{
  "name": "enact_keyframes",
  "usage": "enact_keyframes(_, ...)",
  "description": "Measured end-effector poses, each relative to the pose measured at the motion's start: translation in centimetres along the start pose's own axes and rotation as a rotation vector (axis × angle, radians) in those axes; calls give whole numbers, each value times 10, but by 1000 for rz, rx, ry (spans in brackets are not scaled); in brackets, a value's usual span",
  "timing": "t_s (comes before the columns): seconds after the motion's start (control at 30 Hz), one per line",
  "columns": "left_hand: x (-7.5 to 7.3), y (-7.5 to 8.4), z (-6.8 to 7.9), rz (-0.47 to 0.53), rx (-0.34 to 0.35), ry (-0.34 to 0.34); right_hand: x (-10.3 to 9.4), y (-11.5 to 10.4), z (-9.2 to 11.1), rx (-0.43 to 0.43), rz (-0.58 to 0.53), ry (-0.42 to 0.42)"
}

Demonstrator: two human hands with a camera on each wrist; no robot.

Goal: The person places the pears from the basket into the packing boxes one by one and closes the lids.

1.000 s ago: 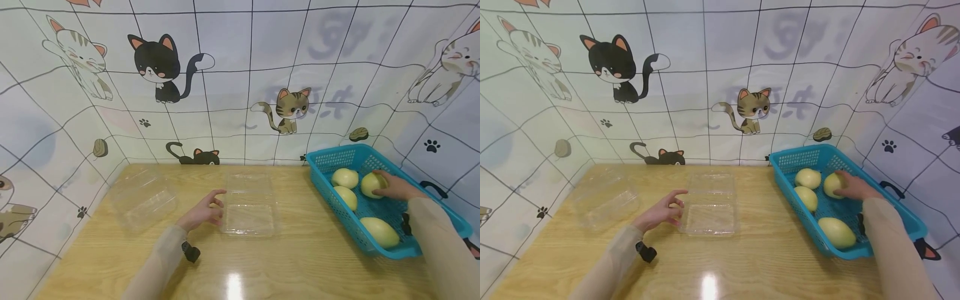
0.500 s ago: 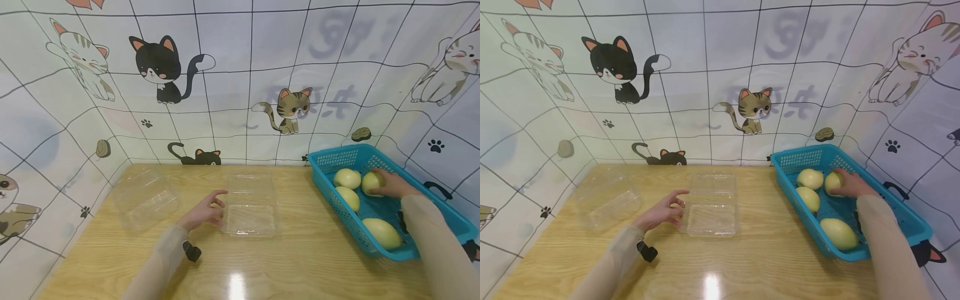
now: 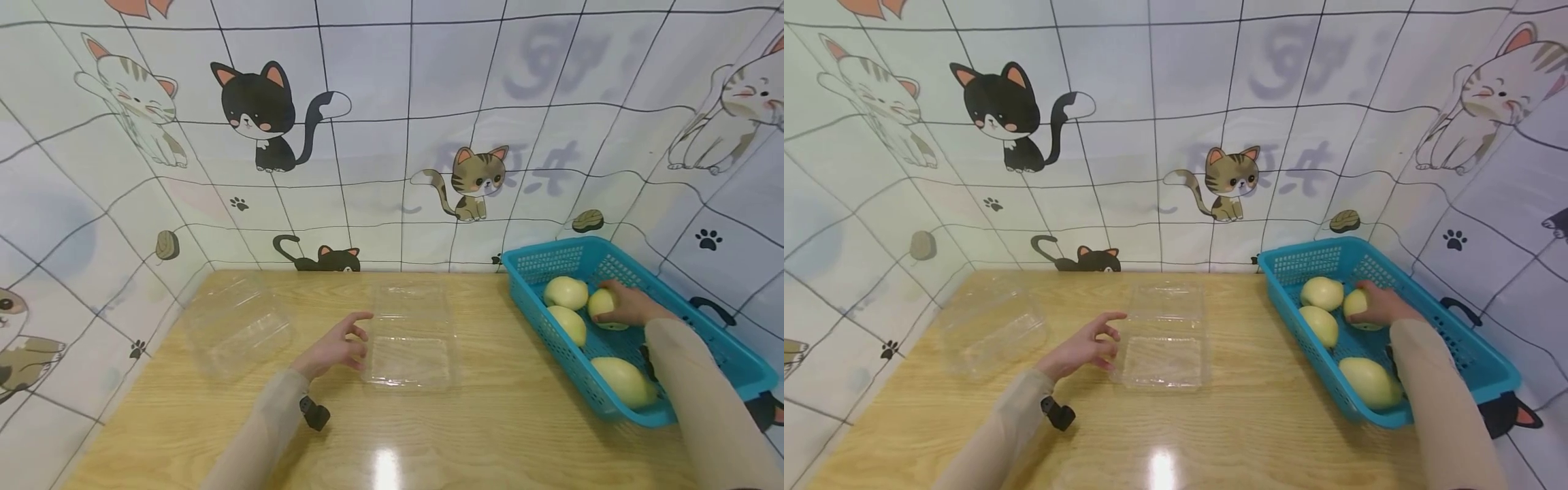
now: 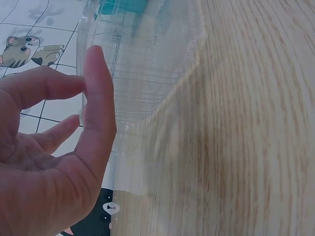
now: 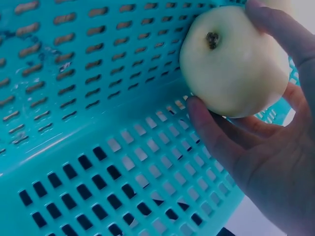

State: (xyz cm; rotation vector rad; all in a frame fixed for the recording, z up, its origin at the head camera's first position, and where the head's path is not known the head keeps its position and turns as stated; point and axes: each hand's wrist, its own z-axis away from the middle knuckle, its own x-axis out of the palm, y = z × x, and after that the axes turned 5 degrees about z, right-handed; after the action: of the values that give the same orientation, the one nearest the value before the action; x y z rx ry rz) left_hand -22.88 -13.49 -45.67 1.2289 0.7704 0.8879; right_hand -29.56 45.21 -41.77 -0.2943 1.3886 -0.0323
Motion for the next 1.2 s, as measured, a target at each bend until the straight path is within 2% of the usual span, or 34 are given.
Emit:
enact_keyframes(0.43,-2,0,1,-9,-17,-7,0,-1,6,-14,-3,-48)
enact_keyframes(0.93,-1,1,0,0,-9,-11,-19,-11,20,-70,17,22)
enact_keyframes(1.2,2,1,-1,6,-9,-9,-26,-21,29,-95,-45,38)
